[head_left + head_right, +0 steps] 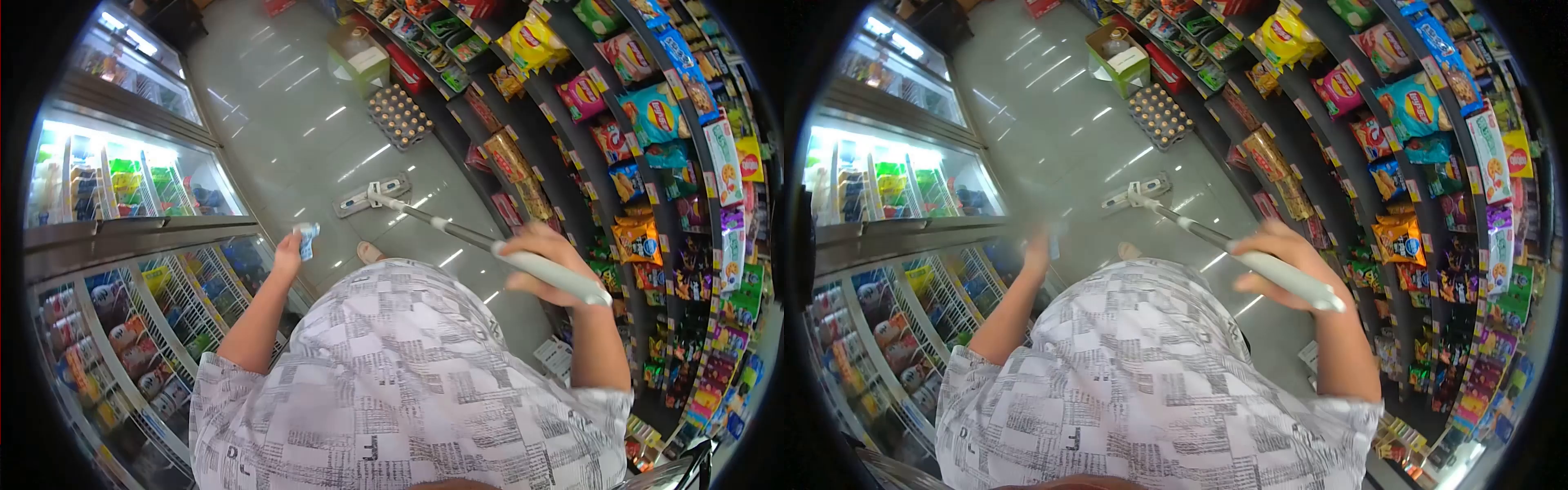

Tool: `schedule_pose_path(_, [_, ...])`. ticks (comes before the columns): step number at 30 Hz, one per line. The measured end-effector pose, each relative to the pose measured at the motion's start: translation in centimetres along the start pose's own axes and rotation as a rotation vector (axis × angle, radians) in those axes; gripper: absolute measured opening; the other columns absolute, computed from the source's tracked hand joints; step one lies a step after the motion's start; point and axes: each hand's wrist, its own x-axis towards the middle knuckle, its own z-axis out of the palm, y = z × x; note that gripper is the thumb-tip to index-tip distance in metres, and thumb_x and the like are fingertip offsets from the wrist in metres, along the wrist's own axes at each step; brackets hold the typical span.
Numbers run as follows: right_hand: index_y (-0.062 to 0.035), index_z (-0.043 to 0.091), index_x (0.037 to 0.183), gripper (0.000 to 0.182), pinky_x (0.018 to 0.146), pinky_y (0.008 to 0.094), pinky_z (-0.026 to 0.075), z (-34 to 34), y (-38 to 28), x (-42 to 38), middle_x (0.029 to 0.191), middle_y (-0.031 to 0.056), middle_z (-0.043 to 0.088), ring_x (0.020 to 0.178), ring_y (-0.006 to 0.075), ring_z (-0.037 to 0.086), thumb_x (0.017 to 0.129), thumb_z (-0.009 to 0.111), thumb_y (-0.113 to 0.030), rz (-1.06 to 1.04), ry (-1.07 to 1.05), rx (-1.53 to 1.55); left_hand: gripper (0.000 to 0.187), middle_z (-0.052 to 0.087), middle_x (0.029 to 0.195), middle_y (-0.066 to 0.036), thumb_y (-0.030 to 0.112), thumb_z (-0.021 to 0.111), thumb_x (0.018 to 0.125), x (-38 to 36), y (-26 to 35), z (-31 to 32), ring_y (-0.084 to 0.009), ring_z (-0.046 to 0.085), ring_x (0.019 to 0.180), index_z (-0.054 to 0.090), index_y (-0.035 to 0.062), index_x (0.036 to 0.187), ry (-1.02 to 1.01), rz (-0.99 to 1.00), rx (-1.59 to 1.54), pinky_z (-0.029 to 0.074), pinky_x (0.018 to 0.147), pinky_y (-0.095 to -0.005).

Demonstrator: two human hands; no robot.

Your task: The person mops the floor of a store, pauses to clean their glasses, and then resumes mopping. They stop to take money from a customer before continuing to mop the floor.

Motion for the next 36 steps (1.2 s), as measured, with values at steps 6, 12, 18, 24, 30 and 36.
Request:
schedule_pose_path(6, [-0.0039, 0.061, 0.137, 0.044, 0.079, 0.0323, 0.059, 5.3, 6.6, -16.5, 0.101, 0.0127, 0.07, 0.086, 0.0195, 0.07, 0.094, 0.066, -0.002, 0.728, -0.164, 1.231, 0.052, 0.075, 0.095, -0.022, 0.043, 0.05, 0.103, -0.5, -24.5, -4.6, -0.0326, 0.073, 0.095, 0.072, -0.0036, 0.103, -0.145, 0.002, 0.826, 0.054, 0.085, -0.0437])
schedule_pose_path(12, [-0.0071, 0.058, 0.141, 0.042, 0.06, 0.0299, 0.055, 12.7, 10.2, -28.5, 0.095, 0.0098, 0.067, 0.068, 0.0161, 0.065, 0.099, 0.058, -0.006, 1.054, -0.152, 1.131, 0.052, 0.073, 0.101, -0.027, 0.043, 0.048, 0.103, -8.7, -20.5, 1.9, -0.0404, 0.071, 0.102, 0.073, -0.0023, 0.109, -0.179, -0.181, 0.841, 0.054, 0.091, -0.0454])
schedule_pose_path(18, [-0.0251, 0.042, 0.158, 0.056, 0.053, 0.0294, 0.049, 20.3, 12.1, -37.8, 0.076, 0.0031, 0.058, 0.057, 0.0117, 0.056, 0.104, 0.057, -0.017, 1.088, -0.278, 0.57, 0.05, 0.073, 0.103, -0.026, 0.044, 0.05, 0.102, -11.3, -17.9, 11.7, -0.04, 0.07, 0.103, 0.073, 0.0013, 0.113, -0.303, -0.022, 0.865, 0.053, 0.092, -0.0455])
schedule_pose_path(24, [-0.0248, 0.039, 0.16, 0.059, 0.05, 0.0301, 0.048, 23.4, 13.9, -50.5, 0.075, 0.003, 0.058, 0.052, 0.0119, 0.053, 0.104, 0.058, -0.024, 1.122, -0.244, 0.611, 0.049, 0.072, 0.102, -0.027, 0.043, 0.051, 0.101, -14.8, -13.2, 16.1, -0.0412, 0.07, 0.1, 0.073, 0.0001, 0.108, -0.331, 0.051, 0.837, 0.053, 0.091, -0.0462])
schedule_pose_path(30, [-0.0091, 0.053, 0.146, 0.051, 0.065, 0.0429, 0.054, 25.2, 13.1, -56.7, 0.089, 0.0186, 0.069, 0.07, 0.0307, 0.067, 0.104, 0.055, -0.038, 1.13, -0.328, 0.218, 0.047, 0.073, 0.1, -0.027, 0.042, 0.052, 0.101, -12.9, -17.4, 13.1, -0.0401, 0.071, 0.099, 0.074, 0.0002, 0.107, -0.322, 0.017, 0.891, 0.053, 0.09, -0.0456])
schedule_pose_path(36, [0.0027, 0.063, 0.123, 0.056, 0.097, 0.0535, 0.049, 27.2, 14.7, -49.5, 0.114, 0.0346, 0.067, 0.112, 0.0516, 0.061, 0.105, 0.047, -0.048, 1.199, -0.371, 0.087, 0.047, 0.073, 0.098, -0.025, 0.041, 0.052, 0.101, -13.4, -14.7, 7.7, -0.0354, 0.072, 0.095, 0.074, 0.0, 0.105, -0.224, -0.127, 0.778, 0.054, 0.085, -0.0439])
